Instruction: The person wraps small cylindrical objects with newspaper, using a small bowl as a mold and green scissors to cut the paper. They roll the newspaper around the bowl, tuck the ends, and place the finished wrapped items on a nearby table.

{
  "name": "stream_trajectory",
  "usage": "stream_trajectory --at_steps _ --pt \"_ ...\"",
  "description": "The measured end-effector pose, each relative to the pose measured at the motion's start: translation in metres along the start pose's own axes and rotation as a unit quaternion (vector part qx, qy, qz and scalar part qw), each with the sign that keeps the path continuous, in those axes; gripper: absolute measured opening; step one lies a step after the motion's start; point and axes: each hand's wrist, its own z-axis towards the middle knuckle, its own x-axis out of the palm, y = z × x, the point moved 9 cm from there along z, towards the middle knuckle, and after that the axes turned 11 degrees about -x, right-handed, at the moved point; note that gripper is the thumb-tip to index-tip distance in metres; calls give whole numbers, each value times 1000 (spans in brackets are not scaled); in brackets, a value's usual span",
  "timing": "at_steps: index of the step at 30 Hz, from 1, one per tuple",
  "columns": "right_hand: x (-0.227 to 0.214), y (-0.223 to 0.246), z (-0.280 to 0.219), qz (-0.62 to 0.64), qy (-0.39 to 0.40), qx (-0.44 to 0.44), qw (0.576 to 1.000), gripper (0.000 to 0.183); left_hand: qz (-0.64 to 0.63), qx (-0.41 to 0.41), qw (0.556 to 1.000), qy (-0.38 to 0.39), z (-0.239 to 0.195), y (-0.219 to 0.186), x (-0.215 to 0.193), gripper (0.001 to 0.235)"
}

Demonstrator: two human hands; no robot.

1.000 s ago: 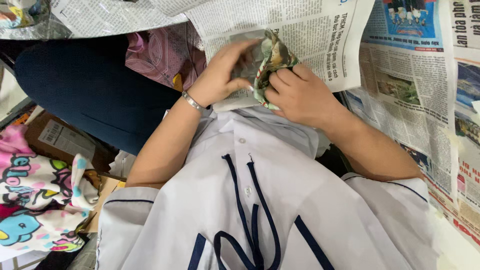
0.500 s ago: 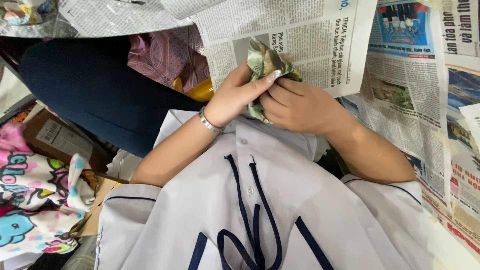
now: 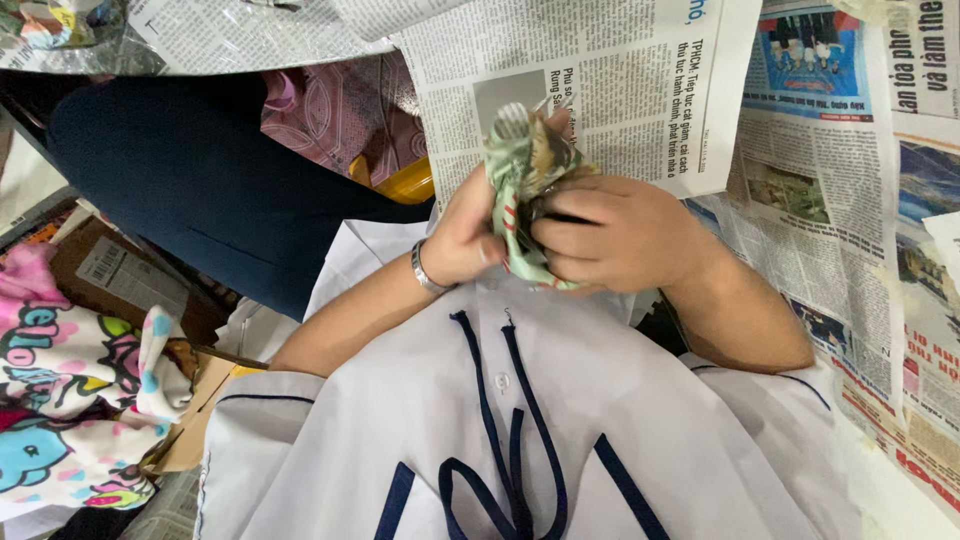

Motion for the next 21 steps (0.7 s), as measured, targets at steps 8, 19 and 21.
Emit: stream_trajectory --at_steps 8,19,21 --pt "3 -5 -11 153 -126 19 980 31 270 115 956 -22 -10 -45 1 125" --pt "17 -15 -24 211 -151 44 965 34 316 190 928 -58 -8 -79 4 62" --pt "17 -17 -22 213 -153 50 964 37 315 199 926 -64 -9 -81 3 63"
